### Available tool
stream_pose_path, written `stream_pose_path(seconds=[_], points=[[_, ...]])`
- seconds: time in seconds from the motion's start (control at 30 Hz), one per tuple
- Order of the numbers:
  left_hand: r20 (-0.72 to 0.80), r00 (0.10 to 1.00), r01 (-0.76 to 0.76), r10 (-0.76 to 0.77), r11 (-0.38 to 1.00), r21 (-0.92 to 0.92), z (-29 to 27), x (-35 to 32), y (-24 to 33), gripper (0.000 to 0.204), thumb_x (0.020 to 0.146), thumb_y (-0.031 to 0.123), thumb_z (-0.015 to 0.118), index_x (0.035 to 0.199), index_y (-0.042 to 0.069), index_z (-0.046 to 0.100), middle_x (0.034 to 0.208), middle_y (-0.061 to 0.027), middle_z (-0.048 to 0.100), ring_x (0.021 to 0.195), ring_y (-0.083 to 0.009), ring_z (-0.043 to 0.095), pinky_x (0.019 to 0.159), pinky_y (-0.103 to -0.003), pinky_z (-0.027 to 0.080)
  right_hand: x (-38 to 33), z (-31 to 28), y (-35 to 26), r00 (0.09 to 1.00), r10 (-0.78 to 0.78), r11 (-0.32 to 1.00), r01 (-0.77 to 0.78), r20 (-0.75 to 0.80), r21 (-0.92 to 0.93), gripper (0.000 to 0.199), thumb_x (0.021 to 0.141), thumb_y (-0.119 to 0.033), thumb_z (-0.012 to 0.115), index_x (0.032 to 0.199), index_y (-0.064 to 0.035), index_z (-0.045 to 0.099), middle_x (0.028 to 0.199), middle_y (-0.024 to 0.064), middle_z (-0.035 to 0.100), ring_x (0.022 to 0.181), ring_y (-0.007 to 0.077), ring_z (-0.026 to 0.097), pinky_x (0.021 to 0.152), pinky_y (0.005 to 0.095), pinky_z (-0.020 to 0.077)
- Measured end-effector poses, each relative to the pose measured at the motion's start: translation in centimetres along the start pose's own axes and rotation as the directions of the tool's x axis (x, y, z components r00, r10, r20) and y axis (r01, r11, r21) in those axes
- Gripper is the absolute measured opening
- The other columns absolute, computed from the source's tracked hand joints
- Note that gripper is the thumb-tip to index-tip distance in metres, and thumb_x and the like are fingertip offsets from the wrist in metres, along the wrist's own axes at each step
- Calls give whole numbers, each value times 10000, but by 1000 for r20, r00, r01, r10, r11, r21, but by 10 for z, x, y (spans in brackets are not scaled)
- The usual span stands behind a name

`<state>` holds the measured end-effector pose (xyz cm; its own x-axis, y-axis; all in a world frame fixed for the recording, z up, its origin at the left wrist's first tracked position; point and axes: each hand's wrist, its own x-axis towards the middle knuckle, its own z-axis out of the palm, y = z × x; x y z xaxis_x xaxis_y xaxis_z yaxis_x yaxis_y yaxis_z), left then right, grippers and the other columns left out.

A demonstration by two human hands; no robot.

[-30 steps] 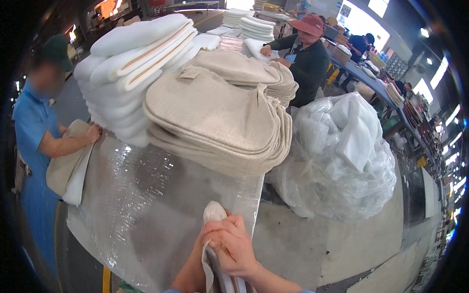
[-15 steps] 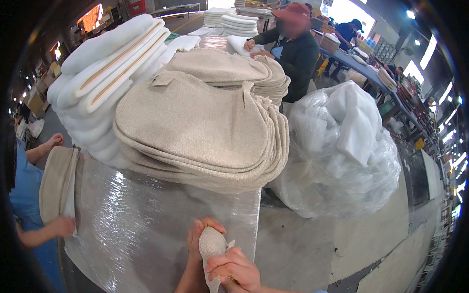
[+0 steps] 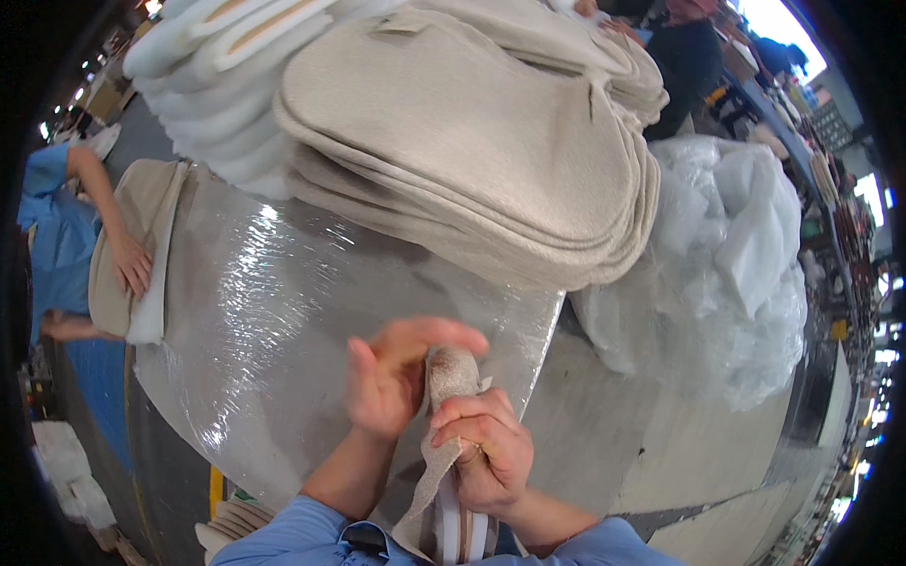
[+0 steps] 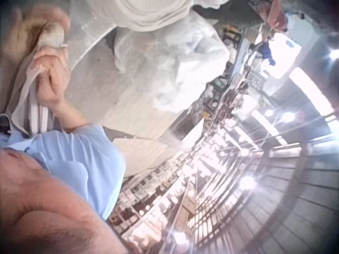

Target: The person inserts white foam pads into beige fabric covers, aligns edges, and stacks the finished cushions on a table. The person handles the foam and covers by hand and places completed units into a growing stack.

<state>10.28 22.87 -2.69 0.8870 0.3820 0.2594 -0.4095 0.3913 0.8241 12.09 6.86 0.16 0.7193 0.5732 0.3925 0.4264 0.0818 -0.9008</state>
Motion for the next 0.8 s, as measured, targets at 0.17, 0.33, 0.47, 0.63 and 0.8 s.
stream_pose_path(seconds=[0.17, 0.33, 0.47, 0.63, 0.8], points=[[-252, 862, 310, -439, 851, -424, -46, -16, -79, 747, 1152, 580, 237, 1435, -13, 592, 1337, -217, 692, 1291, -299, 625, 1129, -453, 468, 0, 1, -6, 1000, 18, 999, -18, -9, 31, 210, 1062, -184, 637, 914, -55, 713, 1030, 110, 752, 834, 238, 630, 787, 358, 476], [75, 667, 583, -741, 457, -672, -36, -44, -116, 744, 1117, 652, 326, 1252, 17, 689, 1065, -172, 762, 943, -278, 725, 854, -432, 596, -3, -2, -1, 999, 34, 999, -33, -27, 37, 159, 1025, -133, 656, 894, -63, 713, 1032, 108, 752, 834, 234, 617, 783, 364, 469], [-74, 736, 585, -673, 687, -432, -34, -34, -131, 664, 1149, 560, 343, 914, 59, 710, 818, -98, 692, 733, -201, 664, 717, -348, 569, -23, 1, 5, 992, 63, 978, -39, -109, 205, 160, 979, -192, 675, 861, -85, 691, 1012, 76, 702, 868, 229, 598, 824, 370, 460], [-146, 847, 504, -511, 859, -85, -21, -21, -90, 649, 1143, 496, 383, 800, 34, 684, 773, -41, 650, 742, -139, 599, 706, -309, 476, -34, -23, 40, 988, -150, 988, 149, 26, 36, 170, 936, -216, 668, 796, -120, 657, 1004, 33, 637, 891, 209, 587, 855, 351, 434], [-44, 996, 74, -72, 996, 42, -7, 2, -65, 572, 1150, 416, 413, 749, 36, 562, 703, -32, 554, 674, -135, 499, 639, -343, 432, -14, -19, 28, 998, -18, 991, 9, 68, 131, 230, 966, -274, 662, 848, -78, 675, 989, 108, 686, 909, 259, 627, 848, 423, 453]])
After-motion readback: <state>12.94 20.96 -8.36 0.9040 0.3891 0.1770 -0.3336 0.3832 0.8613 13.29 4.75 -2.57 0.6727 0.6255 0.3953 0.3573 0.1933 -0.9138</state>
